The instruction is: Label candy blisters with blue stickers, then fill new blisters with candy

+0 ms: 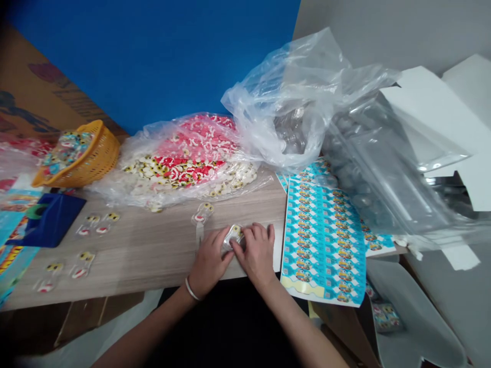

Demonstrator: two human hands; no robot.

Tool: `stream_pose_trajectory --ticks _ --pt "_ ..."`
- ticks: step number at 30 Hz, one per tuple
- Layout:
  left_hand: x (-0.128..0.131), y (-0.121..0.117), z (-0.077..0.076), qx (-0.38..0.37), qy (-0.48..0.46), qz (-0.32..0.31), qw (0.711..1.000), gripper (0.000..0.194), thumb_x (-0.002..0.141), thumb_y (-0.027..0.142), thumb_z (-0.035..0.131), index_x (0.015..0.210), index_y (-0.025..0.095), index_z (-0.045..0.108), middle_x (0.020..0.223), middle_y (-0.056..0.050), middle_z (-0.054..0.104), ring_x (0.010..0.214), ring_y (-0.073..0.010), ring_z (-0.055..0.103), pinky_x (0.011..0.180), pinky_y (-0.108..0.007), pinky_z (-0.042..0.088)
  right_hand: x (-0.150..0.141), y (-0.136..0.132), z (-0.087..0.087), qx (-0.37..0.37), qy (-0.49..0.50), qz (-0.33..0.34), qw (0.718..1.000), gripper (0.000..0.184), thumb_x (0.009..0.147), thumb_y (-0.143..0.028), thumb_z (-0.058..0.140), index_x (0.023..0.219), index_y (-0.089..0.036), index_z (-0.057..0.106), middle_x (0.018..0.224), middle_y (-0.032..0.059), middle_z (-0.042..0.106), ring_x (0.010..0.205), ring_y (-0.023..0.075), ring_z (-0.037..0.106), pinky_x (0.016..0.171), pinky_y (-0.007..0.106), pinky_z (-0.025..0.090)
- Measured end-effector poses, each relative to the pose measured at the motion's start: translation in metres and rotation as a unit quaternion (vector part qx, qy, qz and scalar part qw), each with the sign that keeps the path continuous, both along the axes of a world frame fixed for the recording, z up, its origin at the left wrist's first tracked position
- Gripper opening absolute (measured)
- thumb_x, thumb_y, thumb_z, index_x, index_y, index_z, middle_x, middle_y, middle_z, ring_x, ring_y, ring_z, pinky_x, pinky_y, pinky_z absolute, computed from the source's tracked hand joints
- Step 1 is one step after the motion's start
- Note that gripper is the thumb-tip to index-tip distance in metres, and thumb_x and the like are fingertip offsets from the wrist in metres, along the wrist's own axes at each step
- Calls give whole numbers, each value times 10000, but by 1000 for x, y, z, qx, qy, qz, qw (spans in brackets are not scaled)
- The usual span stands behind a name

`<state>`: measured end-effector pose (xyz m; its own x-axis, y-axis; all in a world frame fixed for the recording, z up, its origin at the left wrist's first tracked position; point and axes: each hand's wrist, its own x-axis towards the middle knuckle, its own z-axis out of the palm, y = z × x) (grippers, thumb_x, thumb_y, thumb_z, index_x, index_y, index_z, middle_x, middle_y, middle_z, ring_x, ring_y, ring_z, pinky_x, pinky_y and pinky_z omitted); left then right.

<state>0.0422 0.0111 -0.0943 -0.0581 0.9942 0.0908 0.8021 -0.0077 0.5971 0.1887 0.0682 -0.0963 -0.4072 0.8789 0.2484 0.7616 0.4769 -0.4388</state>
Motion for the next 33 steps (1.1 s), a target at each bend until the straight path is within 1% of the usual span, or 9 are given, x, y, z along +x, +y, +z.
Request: stream_pose_trajectory --ticks 5,9,11,15,19,22,26,30,33 --pt "11 -10 5 -8 -20 11 1000 415 821 182 658 1209 209 516 1189 -95 577 1114 -258 535 974 -469 460 11 -5 -3 -4 2 29 1000 291 900 -387 605 1125 -201 607 1090 90 658 1182 298 514 1116 554 172" --pt "8 -13 12 -1 -12 -4 1000 349 782 300 726 1084 214 576 1044 -69 626 1007 -254 568 912 -462 483 21 -7 -11 -4 29 61 998 299 899 -357 607 1161 -214 586 1138 90 647 1230 300 495 1115 558 172" --pt "-5 -8 15 31 -15 12 999 295 783 309 721 1029 215 590 1032 -66 627 1007 -242 574 917 -432 485 23 -7 -13 -2 35 65 997 299 896 -356 610 1159 -217 583 1146 90 644 1236 304 492 1114 564 170" --pt "-47 19 17 116 66 111 985 258 836 244 623 1084 189 577 1127 -114 600 1097 -265 550 973 -443 453 21 -7 -14 7 43 60 997 289 892 -358 611 1144 -219 584 1139 94 647 1230 310 501 1109 568 178" --pt "-73 45 10 107 116 102 982 383 799 241 661 1159 172 551 1110 -119 607 1064 -281 555 951 -456 465 20 -8 -13 11 39 54 998 282 889 -360 609 1134 -222 588 1125 93 657 1226 310 512 1107 572 179" --pt "-63 42 3 86 95 79 989 313 799 195 652 1100 191 565 1043 -89 608 1010 -254 565 918 -428 483 23 -9 -13 12 33 49 998 289 887 -368 609 1138 -226 587 1126 89 660 1224 307 518 1104 572 178" --pt "-26 18 0 57 51 54 996 349 784 210 685 1103 206 543 1048 -82 590 1013 -248 561 904 -418 494 29 -10 -17 24 31 34 999 290 889 -381 602 1135 -229 591 1128 88 663 1209 304 532 1100 571 181" --pt "-4 5 2 58 44 104 992 502 770 203 697 1223 179 480 1136 -117 580 1084 -269 544 941 -434 483 32 -10 -19 33 34 34 998 301 893 -370 590 1155 -221 586 1139 96 662 1206 300 534 1098 563 187" --pt "-5 5 4 46 84 118 988 465 790 252 684 1211 178 499 1095 -115 606 1052 -284 557 913 -465 485 32 -10 -17 36 35 38 998 299 892 -379 587 1144 -219 597 1136 100 664 1193 302 541 1092 556 199"
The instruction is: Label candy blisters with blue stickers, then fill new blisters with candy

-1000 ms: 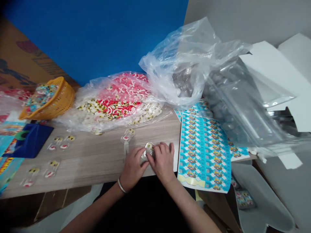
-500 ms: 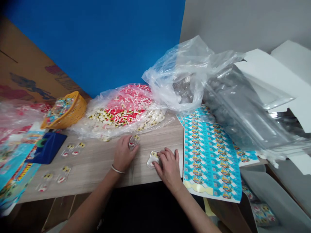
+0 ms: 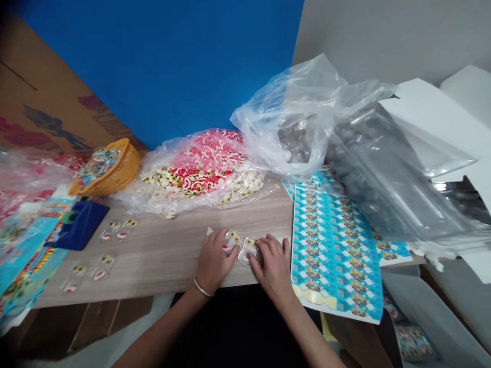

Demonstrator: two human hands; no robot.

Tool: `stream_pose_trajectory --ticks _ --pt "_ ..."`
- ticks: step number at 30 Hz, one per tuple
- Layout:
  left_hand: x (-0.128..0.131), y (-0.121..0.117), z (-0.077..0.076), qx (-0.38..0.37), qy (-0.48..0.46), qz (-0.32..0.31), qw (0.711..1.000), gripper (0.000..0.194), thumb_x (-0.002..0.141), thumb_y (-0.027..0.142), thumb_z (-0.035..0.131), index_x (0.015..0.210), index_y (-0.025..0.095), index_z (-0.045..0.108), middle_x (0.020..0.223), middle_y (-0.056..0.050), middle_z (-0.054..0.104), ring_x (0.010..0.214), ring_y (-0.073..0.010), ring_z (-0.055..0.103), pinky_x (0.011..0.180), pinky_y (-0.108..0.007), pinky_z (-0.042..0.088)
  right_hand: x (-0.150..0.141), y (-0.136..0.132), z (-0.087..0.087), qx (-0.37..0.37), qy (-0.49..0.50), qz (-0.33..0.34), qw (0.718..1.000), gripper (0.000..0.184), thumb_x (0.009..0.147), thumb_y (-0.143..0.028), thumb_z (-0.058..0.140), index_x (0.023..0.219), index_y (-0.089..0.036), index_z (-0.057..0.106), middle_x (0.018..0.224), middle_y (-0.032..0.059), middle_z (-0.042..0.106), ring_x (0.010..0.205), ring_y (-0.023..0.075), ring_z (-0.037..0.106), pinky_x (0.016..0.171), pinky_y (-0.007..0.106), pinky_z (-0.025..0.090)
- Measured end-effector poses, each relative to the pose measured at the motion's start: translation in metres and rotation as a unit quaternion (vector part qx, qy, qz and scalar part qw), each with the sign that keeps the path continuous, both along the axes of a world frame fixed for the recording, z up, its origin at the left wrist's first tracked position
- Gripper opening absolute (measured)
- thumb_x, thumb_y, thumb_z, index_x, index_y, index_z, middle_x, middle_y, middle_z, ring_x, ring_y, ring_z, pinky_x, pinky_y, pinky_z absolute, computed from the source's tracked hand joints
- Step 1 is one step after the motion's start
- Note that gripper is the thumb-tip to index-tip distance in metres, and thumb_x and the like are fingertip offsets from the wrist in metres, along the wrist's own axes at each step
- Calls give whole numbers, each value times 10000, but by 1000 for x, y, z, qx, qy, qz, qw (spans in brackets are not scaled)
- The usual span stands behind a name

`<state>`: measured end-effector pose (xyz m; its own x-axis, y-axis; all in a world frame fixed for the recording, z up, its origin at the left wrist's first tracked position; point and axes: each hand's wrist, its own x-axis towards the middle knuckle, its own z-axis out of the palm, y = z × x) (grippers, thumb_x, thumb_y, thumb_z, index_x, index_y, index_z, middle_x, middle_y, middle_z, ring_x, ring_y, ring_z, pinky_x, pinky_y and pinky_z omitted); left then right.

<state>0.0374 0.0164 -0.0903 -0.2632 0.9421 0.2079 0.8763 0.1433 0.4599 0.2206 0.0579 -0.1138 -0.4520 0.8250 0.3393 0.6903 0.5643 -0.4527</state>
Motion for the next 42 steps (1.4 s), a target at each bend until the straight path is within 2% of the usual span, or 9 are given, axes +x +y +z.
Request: stream_pose_trajectory --ticks 10,14,17,23,26,29,32,35,42 --pt "-3 -8 8 -11 -27 -24 999 683 757 324 724 1353 197 416 1249 -140 577 1141 -319 539 968 -498 461 1 1 7 -13 30 -10 999 306 904 -398 571 1150 -217 590 1186 116 640 1150 294 572 1084 565 239" --pt "-23 -24 19 0 -35 -6 999 598 804 312 681 1340 206 440 1286 -124 575 1194 -282 523 1026 -459 439 3 1 18 -10 54 -4 999 314 918 -419 541 1150 -211 583 1179 127 634 1114 292 588 1079 572 264" --pt "-77 -34 22 22 17 65 997 436 858 290 602 1277 209 510 1263 -114 595 1179 -259 532 1033 -445 434 3 1 24 13 59 12 998 329 931 -453 504 1130 -207 595 1164 127 639 1105 301 591 1081 585 265" --pt "-245 -63 26 11 137 270 953 327 892 281 472 1132 122 628 1187 -172 626 1156 -295 546 1027 -477 417 -5 7 22 48 60 64 995 402 936 -549 434 1044 -214 627 1118 128 662 1044 321 617 1043 591 306" --pt "-297 -70 27 -7 129 270 954 354 872 330 501 1105 118 662 1187 -177 634 1141 -295 563 1027 -464 424 -11 5 21 43 58 71 995 404 938 -558 418 1031 -230 635 1091 118 677 1017 315 632 1039 594 308" --pt "-319 -69 21 -37 105 220 969 317 840 380 564 1047 185 704 1176 -108 666 1110 -242 600 1023 -389 452 -15 4 20 46 55 76 995 388 938 -552 427 1013 -236 639 1064 109 687 967 299 650 1029 592 322" --pt "-315 -65 12 -48 89 196 975 288 849 364 555 1031 206 714 1197 -91 663 1123 -227 603 1020 -379 462 -16 4 18 53 46 78 995 366 944 -529 434 1002 -232 639 1055 108 689 962 296 653 1017 591 334" --pt "-286 -63 5 -42 87 192 977 273 860 349 551 1031 208 712 1214 -106 646 1147 -244 583 1033 -418 446 -16 3 17 50 41 73 995 374 948 -528 429 998 -225 642 1057 111 687 962 297 653 1013 589 338" --pt "-131 -61 9 -36 102 185 977 271 866 367 587 1093 245 671 1237 -129 598 1125 -310 529 907 -506 463 -15 2 25 49 52 86 994 410 939 -558 421 995 -221 649 1058 117 688 942 307 654 967 573 389"
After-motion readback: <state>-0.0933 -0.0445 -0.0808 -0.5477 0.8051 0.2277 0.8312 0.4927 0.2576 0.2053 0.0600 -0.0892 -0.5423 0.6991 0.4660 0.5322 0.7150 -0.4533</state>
